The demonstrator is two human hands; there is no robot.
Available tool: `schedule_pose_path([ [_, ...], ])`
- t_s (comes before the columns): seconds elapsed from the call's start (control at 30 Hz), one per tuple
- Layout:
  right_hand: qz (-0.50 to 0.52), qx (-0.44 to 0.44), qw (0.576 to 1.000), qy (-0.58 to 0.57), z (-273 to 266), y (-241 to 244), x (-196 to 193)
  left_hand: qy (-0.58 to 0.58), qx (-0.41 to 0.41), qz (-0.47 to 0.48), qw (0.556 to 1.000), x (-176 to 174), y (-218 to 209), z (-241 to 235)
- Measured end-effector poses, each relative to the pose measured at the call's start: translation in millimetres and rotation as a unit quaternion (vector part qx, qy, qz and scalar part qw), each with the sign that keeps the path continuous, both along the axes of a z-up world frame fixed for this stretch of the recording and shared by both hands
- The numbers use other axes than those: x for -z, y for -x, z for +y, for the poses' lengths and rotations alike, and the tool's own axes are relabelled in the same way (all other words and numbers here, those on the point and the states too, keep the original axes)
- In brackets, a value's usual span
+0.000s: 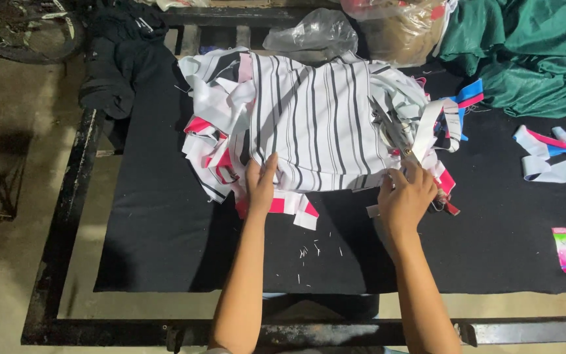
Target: Cutting a piece of striped fabric into multiple strips using scissors on a work table.
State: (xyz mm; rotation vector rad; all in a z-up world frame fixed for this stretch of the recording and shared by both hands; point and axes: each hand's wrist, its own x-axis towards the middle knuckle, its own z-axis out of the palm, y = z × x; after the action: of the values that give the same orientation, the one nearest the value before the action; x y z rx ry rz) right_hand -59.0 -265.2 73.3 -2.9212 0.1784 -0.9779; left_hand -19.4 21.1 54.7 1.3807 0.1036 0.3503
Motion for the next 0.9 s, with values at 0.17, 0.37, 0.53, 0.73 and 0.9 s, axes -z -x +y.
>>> schedule_pose_path([
  [0.17, -0.012, -0.034, 0.999, -0.018, 17, 4, -29, -0.057, 0.039, -0.026, 0.997, -42, 12, -15],
  [0.37, -0.014, -0.072, 0.993, 0.097, 20, -6, 15, -0.052, 0.009, 0.048, 0.997, 5, 7, -20],
  [0.53, 0.017, -0.027, 0.998, 0.063, 25, 9, 19, -0.067, 0.028, 0.085, 0.994, -43, 19, -23],
  [0.73, 0.146, -0.014, 0.988, 0.050, 25, 4, 25, -0.192, 0.087, 0.138, 0.968, -11, 13, -15],
  [0.9, 0.267, -0.124, 0.955, 0.037, -13, 15, 5, -0.312, 0.132, 0.129, 0.932, -91, 48, 2],
])
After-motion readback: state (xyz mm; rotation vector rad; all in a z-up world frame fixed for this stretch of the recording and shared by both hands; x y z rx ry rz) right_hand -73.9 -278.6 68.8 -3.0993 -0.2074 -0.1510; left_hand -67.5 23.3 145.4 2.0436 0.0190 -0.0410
